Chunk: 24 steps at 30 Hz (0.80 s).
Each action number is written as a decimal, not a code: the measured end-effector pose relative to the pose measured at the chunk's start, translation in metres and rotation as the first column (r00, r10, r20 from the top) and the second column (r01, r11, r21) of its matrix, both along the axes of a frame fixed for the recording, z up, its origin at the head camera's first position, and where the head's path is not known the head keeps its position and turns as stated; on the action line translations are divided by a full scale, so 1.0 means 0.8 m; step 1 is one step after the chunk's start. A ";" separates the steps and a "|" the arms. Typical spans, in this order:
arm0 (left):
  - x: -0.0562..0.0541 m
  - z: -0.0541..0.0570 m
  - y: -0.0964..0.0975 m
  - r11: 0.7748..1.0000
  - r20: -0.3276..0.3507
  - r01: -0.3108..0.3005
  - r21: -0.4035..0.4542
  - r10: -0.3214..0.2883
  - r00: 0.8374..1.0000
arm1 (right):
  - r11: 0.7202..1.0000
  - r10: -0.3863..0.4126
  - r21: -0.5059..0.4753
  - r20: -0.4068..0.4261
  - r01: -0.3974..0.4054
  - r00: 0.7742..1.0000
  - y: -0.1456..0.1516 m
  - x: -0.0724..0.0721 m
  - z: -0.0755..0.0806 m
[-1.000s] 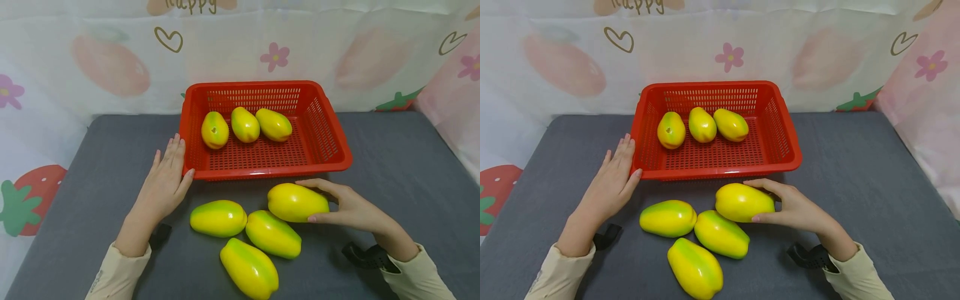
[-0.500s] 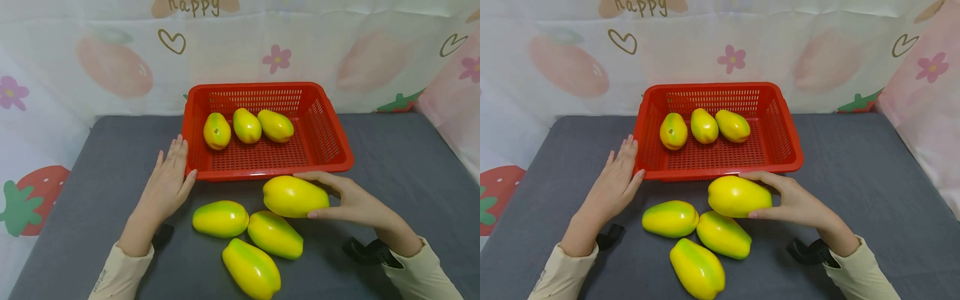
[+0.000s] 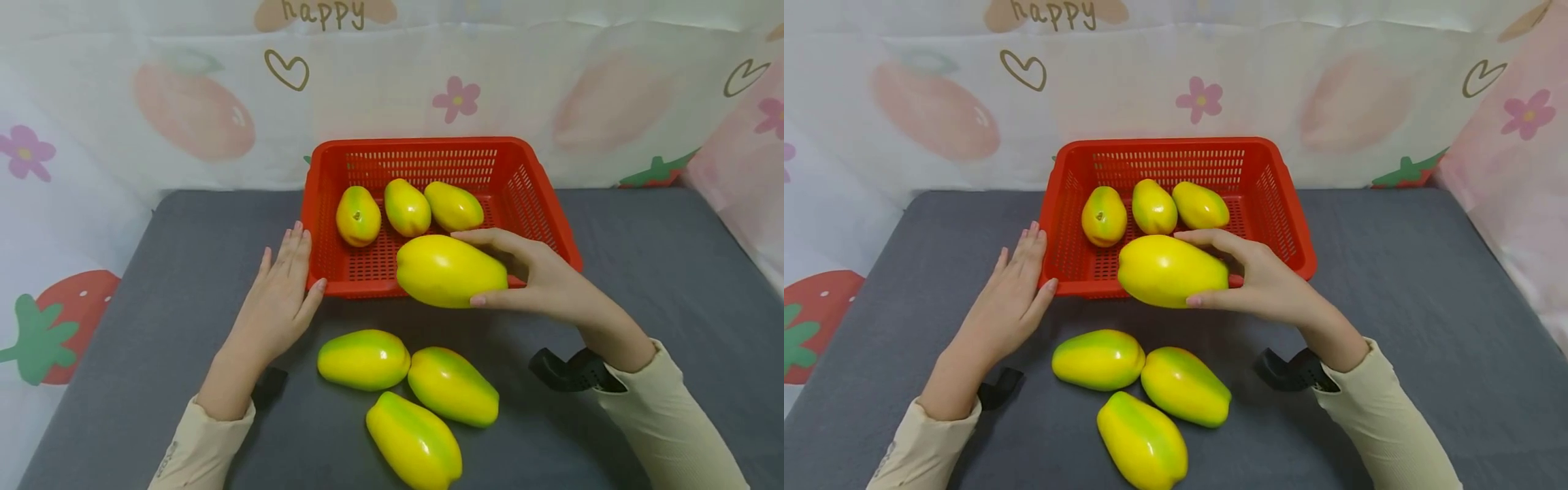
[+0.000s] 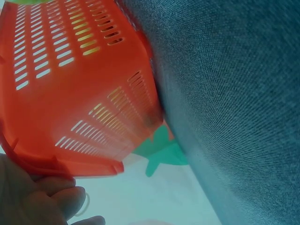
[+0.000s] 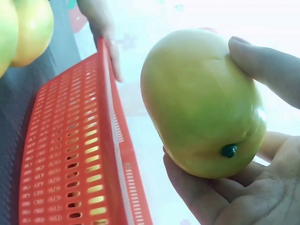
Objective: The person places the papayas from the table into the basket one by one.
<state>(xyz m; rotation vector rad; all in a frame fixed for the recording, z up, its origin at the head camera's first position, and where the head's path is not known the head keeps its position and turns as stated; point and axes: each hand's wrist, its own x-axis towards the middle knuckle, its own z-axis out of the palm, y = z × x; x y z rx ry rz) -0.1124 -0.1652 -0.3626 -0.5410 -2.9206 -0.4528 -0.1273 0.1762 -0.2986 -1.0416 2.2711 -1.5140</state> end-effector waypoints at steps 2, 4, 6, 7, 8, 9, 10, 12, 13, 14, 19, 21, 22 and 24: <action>0.000 0.000 0.000 1.000 -0.001 0.000 -0.001 0.000 1.000 | 1.000 -0.005 0.005 -0.001 0.005 1.000 -0.005 -0.004 0.002; 0.000 0.001 0.001 1.000 -0.003 -0.001 -0.001 0.001 1.000 | 1.000 -0.014 0.021 0.011 0.014 1.000 -0.010 -0.008 0.004; 0.000 0.001 0.001 1.000 -0.003 -0.001 -0.002 0.001 1.000 | 0.999 -0.011 0.039 0.021 0.011 1.000 -0.015 -0.013 0.005; 0.000 0.001 0.001 1.000 -0.003 -0.002 -0.002 0.002 1.000 | 0.999 -0.011 0.051 0.023 0.010 1.000 -0.018 -0.015 0.006; 0.000 0.001 0.001 1.000 -0.001 -0.003 -0.002 0.003 1.000 | 0.998 -0.010 0.064 0.020 0.009 1.000 -0.020 -0.018 0.008; 0.000 0.001 0.001 1.000 0.000 -0.003 -0.002 0.003 1.000 | 0.996 -0.014 0.083 0.015 0.013 1.000 -0.023 -0.021 0.009; 0.000 0.001 0.001 1.000 0.001 -0.003 -0.002 0.003 1.000 | 0.995 -0.014 0.098 0.010 0.013 1.000 -0.025 -0.024 0.011; 0.001 0.002 0.001 1.000 0.001 -0.002 -0.002 0.002 1.000 | 0.992 -0.013 0.129 -0.001 0.013 1.000 -0.030 -0.030 0.016; 0.001 0.002 0.001 1.000 0.000 -0.001 -0.001 0.001 1.000 | 0.990 -0.012 0.139 -0.002 0.012 1.000 -0.032 -0.033 0.018; 0.000 0.002 0.001 1.000 -0.001 0.000 0.000 0.000 1.000 | 0.989 -0.010 0.146 -0.001 0.010 1.000 -0.034 -0.036 0.020; 0.000 0.002 0.001 1.000 -0.008 0.003 0.003 -0.003 1.000 | 0.990 0.012 0.138 0.032 -0.016 0.999 -0.047 -0.049 0.029; 0.000 0.002 0.001 1.000 -0.006 0.003 0.004 -0.003 1.000 | 0.990 0.018 0.142 0.048 -0.024 0.999 -0.052 -0.054 0.031; 0.000 0.002 0.001 1.000 -0.004 0.003 0.004 -0.003 1.000 | 0.990 0.021 0.141 0.060 -0.030 0.998 -0.055 -0.057 0.032; 0.000 0.002 0.001 1.000 -0.002 0.005 0.004 -0.005 1.000 | 0.989 0.032 0.139 0.083 -0.043 0.996 -0.061 -0.064 0.033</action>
